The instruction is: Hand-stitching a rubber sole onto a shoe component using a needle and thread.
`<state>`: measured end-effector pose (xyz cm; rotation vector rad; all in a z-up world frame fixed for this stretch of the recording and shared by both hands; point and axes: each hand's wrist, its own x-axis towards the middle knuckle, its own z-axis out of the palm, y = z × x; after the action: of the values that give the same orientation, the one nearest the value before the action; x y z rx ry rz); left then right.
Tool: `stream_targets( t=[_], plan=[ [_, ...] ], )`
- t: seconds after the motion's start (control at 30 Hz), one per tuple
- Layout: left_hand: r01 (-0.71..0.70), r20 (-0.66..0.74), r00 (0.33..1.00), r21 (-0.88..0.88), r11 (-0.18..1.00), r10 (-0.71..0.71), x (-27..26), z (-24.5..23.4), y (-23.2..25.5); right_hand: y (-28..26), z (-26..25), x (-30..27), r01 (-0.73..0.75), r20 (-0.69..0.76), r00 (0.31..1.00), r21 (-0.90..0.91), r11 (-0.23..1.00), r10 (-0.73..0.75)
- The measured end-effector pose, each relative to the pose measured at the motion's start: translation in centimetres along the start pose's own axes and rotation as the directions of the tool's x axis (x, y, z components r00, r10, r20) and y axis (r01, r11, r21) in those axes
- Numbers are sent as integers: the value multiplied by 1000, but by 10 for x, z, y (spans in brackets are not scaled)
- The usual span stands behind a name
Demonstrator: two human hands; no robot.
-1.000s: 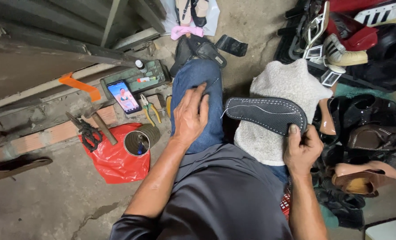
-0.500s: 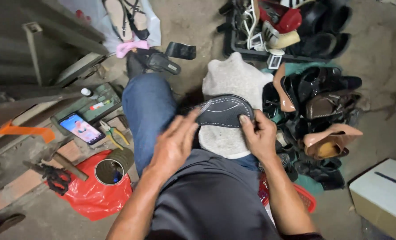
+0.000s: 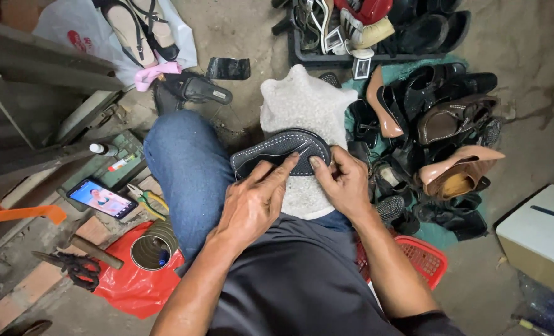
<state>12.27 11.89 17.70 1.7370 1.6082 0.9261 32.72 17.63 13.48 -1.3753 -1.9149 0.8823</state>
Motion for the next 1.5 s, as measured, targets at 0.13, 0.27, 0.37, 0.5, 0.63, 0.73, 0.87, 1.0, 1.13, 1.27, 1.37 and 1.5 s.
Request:
stream_targets(
  t=[0.13, 0.27, 0.37, 0.5, 0.63, 0.73, 0.87, 1.0, 1.13, 1.27, 1.37, 1.5],
  plan=[
    [15, 14, 1000, -9, 1000, -15, 1, -1, 0, 4, 1, 0, -5, 0, 1000, 9, 1000, 5],
    [4, 2, 1000, -4, 1000, -4, 2, -1, 1, 3, 1, 1, 5, -3, 1000, 14, 1000, -5],
    [13, 15, 1000, -17, 1000, -12, 2, -3, 2, 1, 1, 1, 15, -12, 1000, 20, 1000, -15],
    [27, 28, 999, -9, 1000, -27, 0, -2, 0, 0, 1, 1, 27, -20, 999, 29, 999, -26],
    [20, 30, 999, 19, 1000, -21, 0, -5, 2, -5, 2, 1, 37, -24, 999, 13, 999, -37],
    [29, 52, 998, 18, 999, -30, -1, -7, 3, -10, 2, 1, 48, -25, 999, -5, 999, -48],
    [-3, 2, 1000, 176, 984, 3, -5, -18, 3, -27, 2, 1, 125, -24, 992, -65, 990, -127],
    [34, 35, 998, 234, 972, -43, -14, -46, 4, -52, 10, 2, 196, 25, 981, -99, 976, -194],
    [58, 53, 996, 262, 963, -75, -25, -65, -9, -74, 19, 4, 251, 125, 963, -115, 961, -237],
    [-36, 30, 999, 431, 902, 26, -35, -65, -24, -83, 29, 1, 329, 185, 938, -217, 919, -292],
    [-46, 26, 999, 430, 901, 39, -28, -59, -27, -78, 29, 2, 363, 216, 924, -230, 903, -316],
    [-77, 58, 996, 356, 931, 61, -15, -51, -31, -71, 26, 2, 362, 224, 926, -291, 886, -305]
  ],
)
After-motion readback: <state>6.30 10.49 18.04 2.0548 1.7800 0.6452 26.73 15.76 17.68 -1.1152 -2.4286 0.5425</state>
